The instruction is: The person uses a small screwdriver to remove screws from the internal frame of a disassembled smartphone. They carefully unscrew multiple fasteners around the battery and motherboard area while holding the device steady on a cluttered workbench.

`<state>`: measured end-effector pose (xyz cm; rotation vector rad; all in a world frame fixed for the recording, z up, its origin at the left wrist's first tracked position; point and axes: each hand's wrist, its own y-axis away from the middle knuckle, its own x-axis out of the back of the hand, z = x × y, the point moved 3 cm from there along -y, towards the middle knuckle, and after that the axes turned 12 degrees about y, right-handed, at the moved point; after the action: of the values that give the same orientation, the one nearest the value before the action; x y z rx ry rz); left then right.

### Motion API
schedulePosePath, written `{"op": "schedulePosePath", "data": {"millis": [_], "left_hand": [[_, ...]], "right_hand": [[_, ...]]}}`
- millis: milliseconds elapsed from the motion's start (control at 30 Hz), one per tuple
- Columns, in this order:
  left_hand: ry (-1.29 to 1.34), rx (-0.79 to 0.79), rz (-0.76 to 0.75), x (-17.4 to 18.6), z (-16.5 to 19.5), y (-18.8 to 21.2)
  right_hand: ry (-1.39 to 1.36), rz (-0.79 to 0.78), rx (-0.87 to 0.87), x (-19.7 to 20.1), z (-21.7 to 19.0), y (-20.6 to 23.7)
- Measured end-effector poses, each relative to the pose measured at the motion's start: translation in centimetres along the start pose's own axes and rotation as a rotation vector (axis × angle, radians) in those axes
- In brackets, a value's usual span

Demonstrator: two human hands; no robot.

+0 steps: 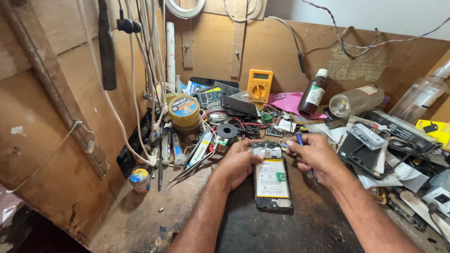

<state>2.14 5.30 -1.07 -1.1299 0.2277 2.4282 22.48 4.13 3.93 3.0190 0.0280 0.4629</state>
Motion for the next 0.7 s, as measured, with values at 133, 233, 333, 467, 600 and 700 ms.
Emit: {"op": "schedulePosePath", "data": {"millis": [133, 233, 333, 467, 600, 700], "left_hand": [[-0.014, 0.026, 0.031, 0.1, 0.0, 0.1], [-0.017, 0.017, 0.005, 0.1, 0.1, 0.3], [-0.020, -0.015, -0.035, 0.0, 0.0, 0.2], [-0.061, -0.024, 0.004, 0.4, -0.3, 0.1], [-0.097, -0.082, 0.019, 0.4, -0.6, 0.0], [-0.170, -0.140, 0.093, 0.4, -0.5, 0.0]], "right_hand": [[-0.120, -0.077, -0.095, -0.2, 1.6, -0.8], [-0.186, -0.087, -0.139, -0.7, 2.2, -1.3], [-0.214, -0.052, -0.135, -0.8, 2.3, -1.4], [-0.208, 0.008, -0.101, -1.3, 2.3, -1.1], [-0.188, 0.039, -0.036, -2.1, 2.1, -0.5], [-0.176, 0.069, -0.014, -2.7, 1.8, -0.1]]}}
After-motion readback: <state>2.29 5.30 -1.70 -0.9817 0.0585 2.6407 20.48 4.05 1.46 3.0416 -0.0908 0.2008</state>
